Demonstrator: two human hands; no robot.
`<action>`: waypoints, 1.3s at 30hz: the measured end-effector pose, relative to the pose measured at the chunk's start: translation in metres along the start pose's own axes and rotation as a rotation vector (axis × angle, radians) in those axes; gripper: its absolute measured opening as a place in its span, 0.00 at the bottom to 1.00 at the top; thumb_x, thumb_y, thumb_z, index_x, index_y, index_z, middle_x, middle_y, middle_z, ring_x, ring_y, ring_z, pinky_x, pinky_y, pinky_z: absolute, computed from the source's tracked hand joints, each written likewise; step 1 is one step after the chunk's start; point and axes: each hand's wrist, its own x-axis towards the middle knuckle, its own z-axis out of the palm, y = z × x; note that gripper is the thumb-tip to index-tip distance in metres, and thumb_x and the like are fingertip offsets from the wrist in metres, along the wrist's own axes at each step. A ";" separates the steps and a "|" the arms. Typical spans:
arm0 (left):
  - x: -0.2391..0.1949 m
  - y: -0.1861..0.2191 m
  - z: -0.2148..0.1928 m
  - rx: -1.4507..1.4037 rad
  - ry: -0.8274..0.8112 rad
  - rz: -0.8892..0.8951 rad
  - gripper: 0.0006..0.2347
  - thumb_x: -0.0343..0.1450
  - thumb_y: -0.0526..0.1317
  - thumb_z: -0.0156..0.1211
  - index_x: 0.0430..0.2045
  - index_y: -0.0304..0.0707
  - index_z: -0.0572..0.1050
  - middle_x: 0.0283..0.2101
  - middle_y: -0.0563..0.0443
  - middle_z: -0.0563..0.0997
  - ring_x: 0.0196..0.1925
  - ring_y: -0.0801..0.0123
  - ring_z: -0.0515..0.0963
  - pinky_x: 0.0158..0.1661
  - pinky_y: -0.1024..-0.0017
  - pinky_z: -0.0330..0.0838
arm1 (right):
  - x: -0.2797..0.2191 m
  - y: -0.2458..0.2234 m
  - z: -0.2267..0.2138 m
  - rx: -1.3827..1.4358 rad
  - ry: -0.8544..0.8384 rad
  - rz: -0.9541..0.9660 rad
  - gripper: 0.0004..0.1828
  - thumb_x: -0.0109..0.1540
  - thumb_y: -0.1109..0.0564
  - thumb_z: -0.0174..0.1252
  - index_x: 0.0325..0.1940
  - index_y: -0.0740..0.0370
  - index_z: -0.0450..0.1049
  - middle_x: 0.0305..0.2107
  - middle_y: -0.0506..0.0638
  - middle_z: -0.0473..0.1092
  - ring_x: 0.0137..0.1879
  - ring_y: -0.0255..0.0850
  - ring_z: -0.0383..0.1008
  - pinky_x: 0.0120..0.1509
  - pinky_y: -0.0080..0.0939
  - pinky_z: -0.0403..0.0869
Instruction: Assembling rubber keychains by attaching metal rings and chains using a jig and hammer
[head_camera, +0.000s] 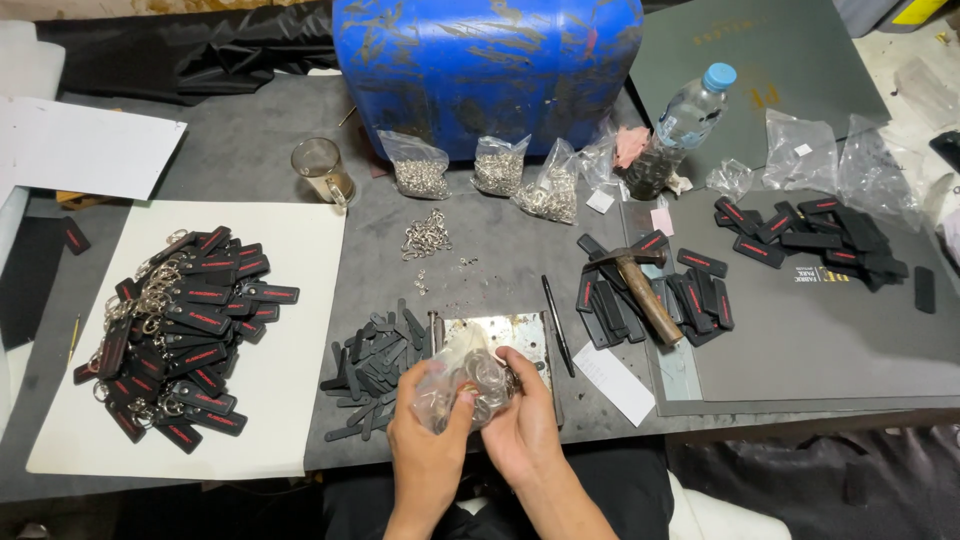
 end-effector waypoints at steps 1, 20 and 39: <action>0.000 0.001 0.000 0.000 0.003 0.000 0.18 0.63 0.38 0.68 0.47 0.50 0.77 0.36 0.53 0.87 0.33 0.70 0.83 0.39 0.74 0.76 | 0.000 0.001 0.000 -0.002 -0.001 0.002 0.04 0.64 0.55 0.60 0.38 0.57 0.74 0.37 0.61 0.75 0.41 0.49 0.74 0.49 0.47 0.74; 0.002 -0.018 0.001 0.075 -0.040 0.092 0.14 0.64 0.42 0.66 0.43 0.45 0.80 0.34 0.54 0.88 0.35 0.68 0.84 0.40 0.70 0.77 | -0.001 0.005 0.002 0.003 0.011 0.016 0.03 0.65 0.54 0.60 0.40 0.54 0.73 0.31 0.51 0.74 0.38 0.44 0.75 0.44 0.44 0.76; 0.003 -0.012 -0.006 -0.236 -0.040 0.048 0.15 0.64 0.45 0.70 0.40 0.37 0.82 0.35 0.48 0.90 0.38 0.68 0.88 0.41 0.73 0.82 | 0.000 -0.002 0.001 0.153 -0.042 0.035 0.09 0.68 0.52 0.54 0.41 0.59 0.73 0.35 0.59 0.73 0.43 0.47 0.75 0.52 0.48 0.77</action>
